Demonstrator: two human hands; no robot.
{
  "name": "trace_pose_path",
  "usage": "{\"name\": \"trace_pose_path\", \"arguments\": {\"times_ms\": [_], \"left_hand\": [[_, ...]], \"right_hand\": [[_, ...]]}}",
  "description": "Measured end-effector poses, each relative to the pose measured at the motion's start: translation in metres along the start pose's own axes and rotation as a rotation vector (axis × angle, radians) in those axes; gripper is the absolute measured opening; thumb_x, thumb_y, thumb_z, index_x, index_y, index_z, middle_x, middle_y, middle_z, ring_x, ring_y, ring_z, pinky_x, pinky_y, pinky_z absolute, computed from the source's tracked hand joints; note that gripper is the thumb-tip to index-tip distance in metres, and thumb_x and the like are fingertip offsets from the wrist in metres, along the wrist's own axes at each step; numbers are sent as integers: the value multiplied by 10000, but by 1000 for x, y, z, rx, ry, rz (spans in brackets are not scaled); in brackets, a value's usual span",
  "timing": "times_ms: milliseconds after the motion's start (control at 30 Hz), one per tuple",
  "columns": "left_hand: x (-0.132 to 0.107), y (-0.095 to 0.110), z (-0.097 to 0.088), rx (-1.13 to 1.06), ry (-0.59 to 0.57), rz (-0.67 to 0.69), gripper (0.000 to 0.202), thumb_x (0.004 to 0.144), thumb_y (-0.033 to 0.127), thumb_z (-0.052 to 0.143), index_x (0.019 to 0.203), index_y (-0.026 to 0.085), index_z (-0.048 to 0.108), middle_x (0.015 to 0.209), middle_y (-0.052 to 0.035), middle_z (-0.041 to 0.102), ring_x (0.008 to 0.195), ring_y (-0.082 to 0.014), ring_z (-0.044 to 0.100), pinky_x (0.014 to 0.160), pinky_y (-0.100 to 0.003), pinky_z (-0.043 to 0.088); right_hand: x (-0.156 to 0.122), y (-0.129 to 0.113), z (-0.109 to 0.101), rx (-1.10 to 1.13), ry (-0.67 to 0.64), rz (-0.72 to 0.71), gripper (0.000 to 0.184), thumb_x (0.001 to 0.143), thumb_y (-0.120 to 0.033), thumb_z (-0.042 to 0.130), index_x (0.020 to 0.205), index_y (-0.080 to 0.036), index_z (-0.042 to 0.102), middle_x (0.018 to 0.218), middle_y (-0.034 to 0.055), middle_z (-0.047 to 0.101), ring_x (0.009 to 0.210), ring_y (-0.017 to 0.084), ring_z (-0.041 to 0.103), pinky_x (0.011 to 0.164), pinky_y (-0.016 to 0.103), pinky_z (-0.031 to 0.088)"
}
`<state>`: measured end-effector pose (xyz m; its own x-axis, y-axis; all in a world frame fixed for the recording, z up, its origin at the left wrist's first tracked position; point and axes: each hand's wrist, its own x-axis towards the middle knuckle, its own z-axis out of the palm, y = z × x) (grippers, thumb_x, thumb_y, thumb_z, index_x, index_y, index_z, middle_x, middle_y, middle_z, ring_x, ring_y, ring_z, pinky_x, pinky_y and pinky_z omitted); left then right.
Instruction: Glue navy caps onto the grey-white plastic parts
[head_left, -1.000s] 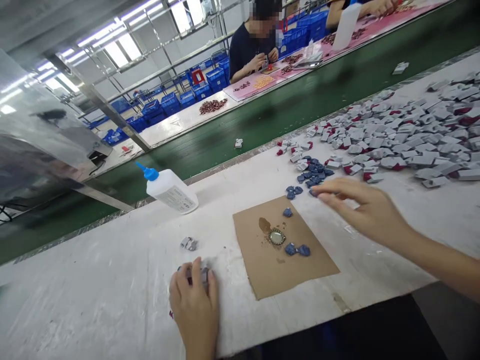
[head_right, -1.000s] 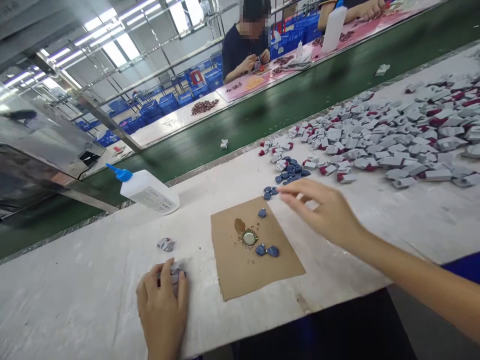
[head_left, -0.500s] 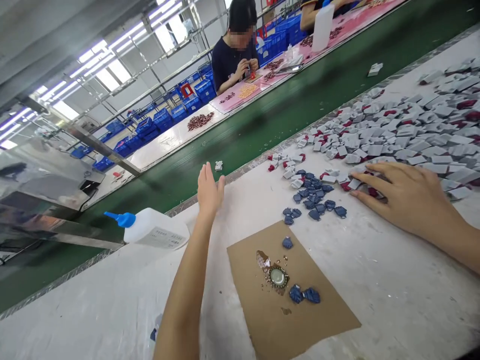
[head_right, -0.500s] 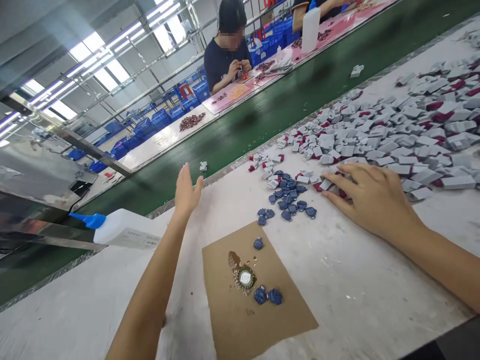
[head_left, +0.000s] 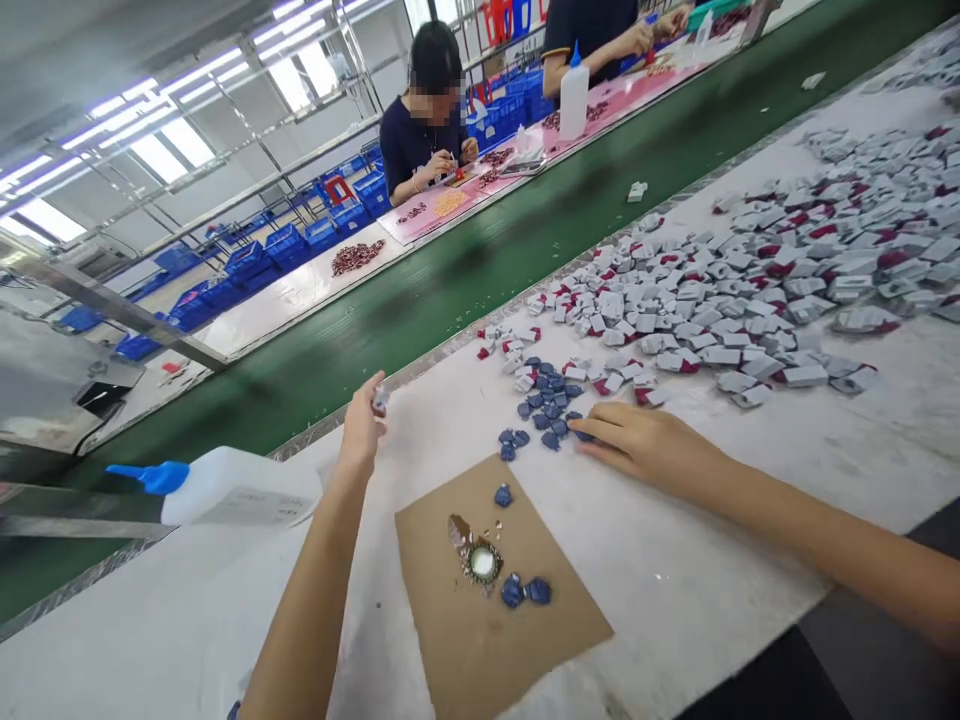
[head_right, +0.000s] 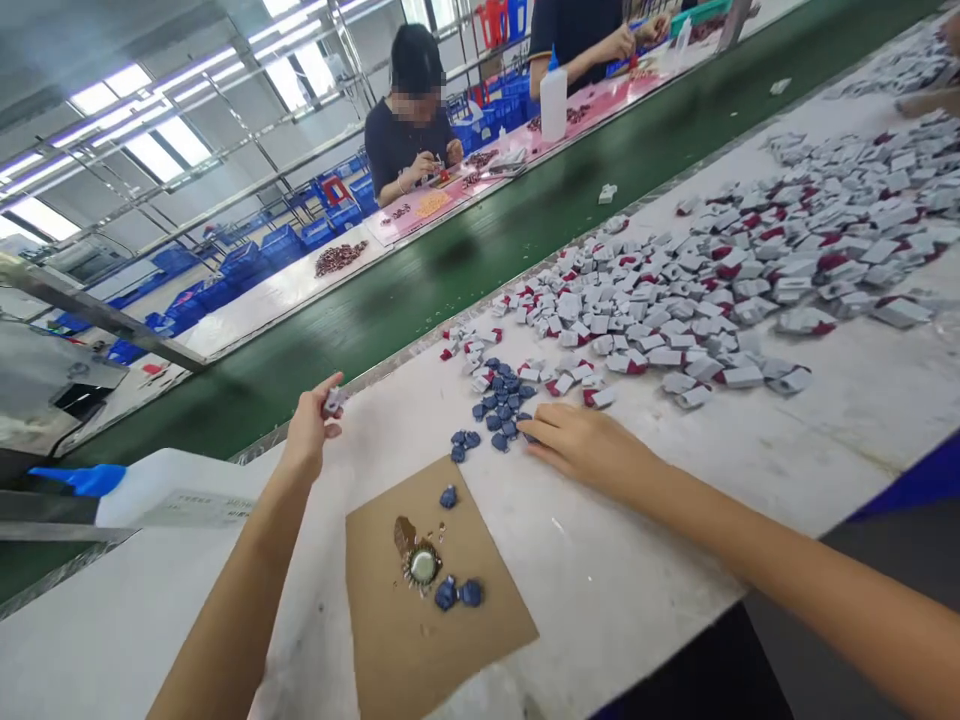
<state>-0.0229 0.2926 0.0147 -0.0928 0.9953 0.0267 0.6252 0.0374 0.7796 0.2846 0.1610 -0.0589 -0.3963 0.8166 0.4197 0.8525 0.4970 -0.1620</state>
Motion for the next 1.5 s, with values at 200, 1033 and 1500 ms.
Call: {"name": "trace_pose_path", "arguments": {"times_ms": [200, 1033, 1500], "left_hand": [[-151, -13, -41, -375, -120, -211, 648, 668, 336, 692, 1276, 249, 483, 991, -36, 615, 877, -148, 581, 611, -207, 494], [-286, -39, -9, -1357, 393, -520, 381, 497, 259, 832, 828, 187, 658, 721, -22, 732, 480, -91, 636, 409, -124, 465], [-292, -24, -6, -1302, 247, -520, 293, 523, 223, 821, 783, 199, 689, 794, -33, 735, 699, -142, 688, 528, -144, 515]], "right_hand": [[15, -14, -16, 11, -268, 201, 180, 776, -129, 447, 873, -189, 587, 820, 49, 584, 635, 153, 569, 541, 241, 375], [41, -155, 4, 312, -272, -135, 223, 834, -206, 431, 835, -169, 651, 784, 77, 646, 716, 203, 593, 591, 302, 444], [28, -214, -63, 1078, -269, 298, 152, 747, -304, 627, 832, -184, 665, 785, 44, 692, 696, 165, 648, 587, 250, 533]]}}
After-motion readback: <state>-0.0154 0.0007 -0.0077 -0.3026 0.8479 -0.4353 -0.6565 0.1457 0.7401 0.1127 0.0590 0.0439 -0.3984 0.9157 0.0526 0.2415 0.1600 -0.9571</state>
